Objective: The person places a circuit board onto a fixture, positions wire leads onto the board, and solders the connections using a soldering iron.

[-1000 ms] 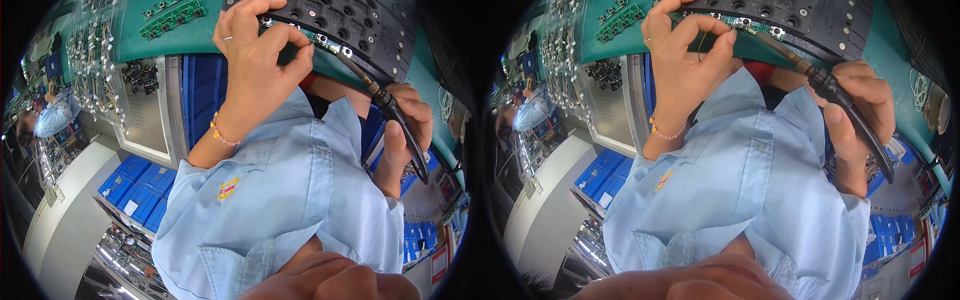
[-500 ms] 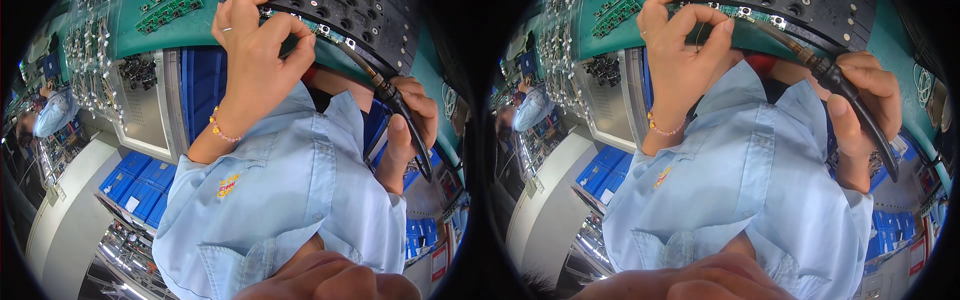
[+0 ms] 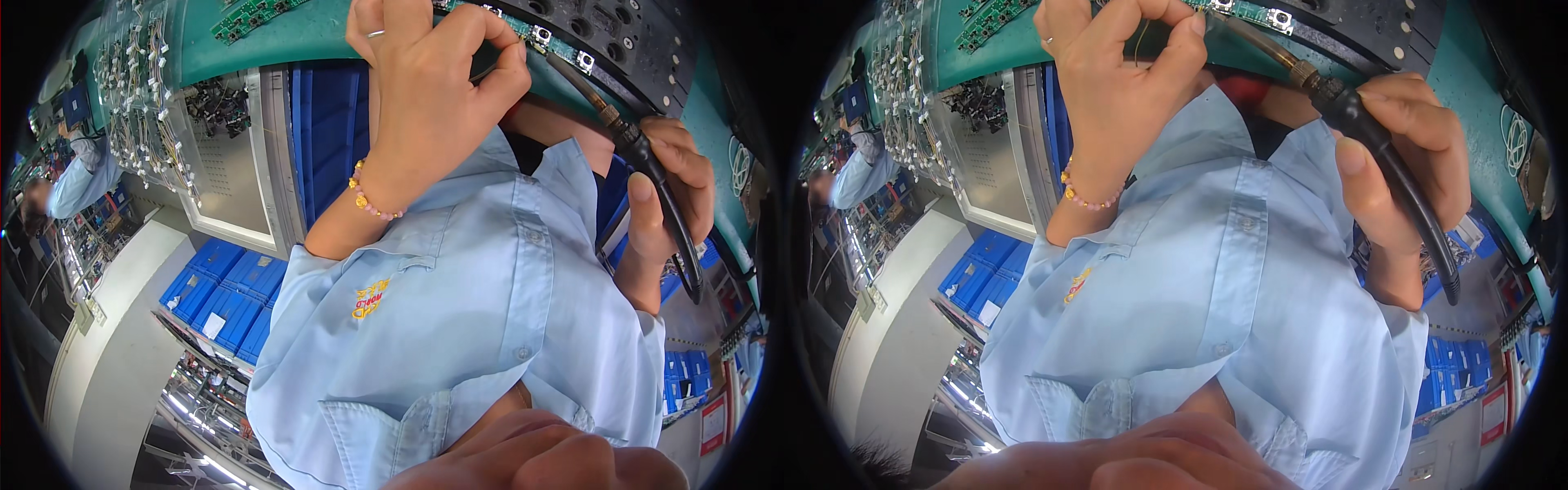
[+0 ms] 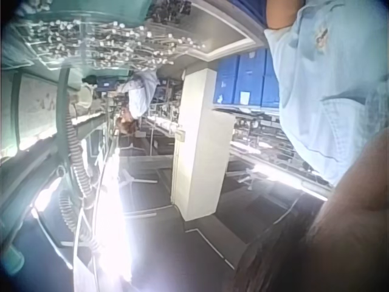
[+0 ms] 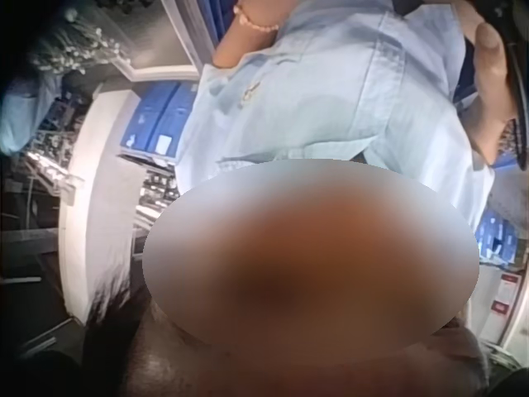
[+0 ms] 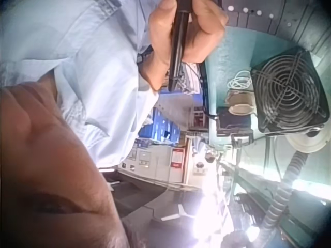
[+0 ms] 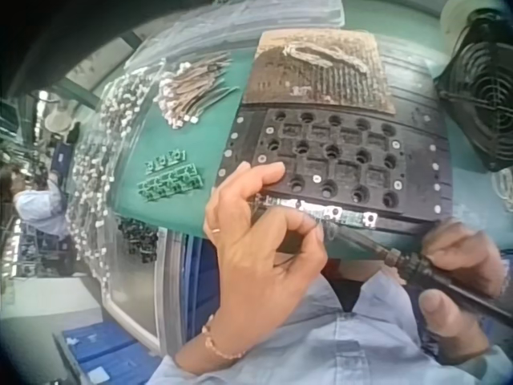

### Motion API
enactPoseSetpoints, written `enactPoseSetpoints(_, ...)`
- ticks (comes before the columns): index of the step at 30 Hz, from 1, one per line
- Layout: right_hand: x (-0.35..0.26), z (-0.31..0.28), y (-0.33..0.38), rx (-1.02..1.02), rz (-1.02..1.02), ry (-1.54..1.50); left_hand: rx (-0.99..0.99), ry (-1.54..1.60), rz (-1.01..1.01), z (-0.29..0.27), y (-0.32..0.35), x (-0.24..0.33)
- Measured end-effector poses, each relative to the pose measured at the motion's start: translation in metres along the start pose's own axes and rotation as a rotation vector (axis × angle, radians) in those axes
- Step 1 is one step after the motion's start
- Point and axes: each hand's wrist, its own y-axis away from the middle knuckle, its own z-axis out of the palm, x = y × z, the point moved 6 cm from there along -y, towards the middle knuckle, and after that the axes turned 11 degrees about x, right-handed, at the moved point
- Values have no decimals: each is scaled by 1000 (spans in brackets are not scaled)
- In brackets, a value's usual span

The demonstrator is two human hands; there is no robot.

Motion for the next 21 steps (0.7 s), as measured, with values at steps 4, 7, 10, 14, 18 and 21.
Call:
enactPoseSetpoints(4,0,0,-1,2,-8,7,26,9,25,0,1,0)
enactPoseSetpoints(7,0,1,-1,0,-8,33,27,14,38,1,1,0)
enactPoseSetpoints(10,0,0,-1,-5,-1,29,47,27,32,0,1,0)
enactPoseSetpoints(14,4,-2,1,-7,3,26,44,5,38,-1,3,-1)
enactPoseSetpoints(18,1,-13,1,-9,-32,15,19,34,-7,1,-2,1)
enactPoseSetpoints(21,3,-13,2,-7,-35,0,41,17,39,1,0,1)
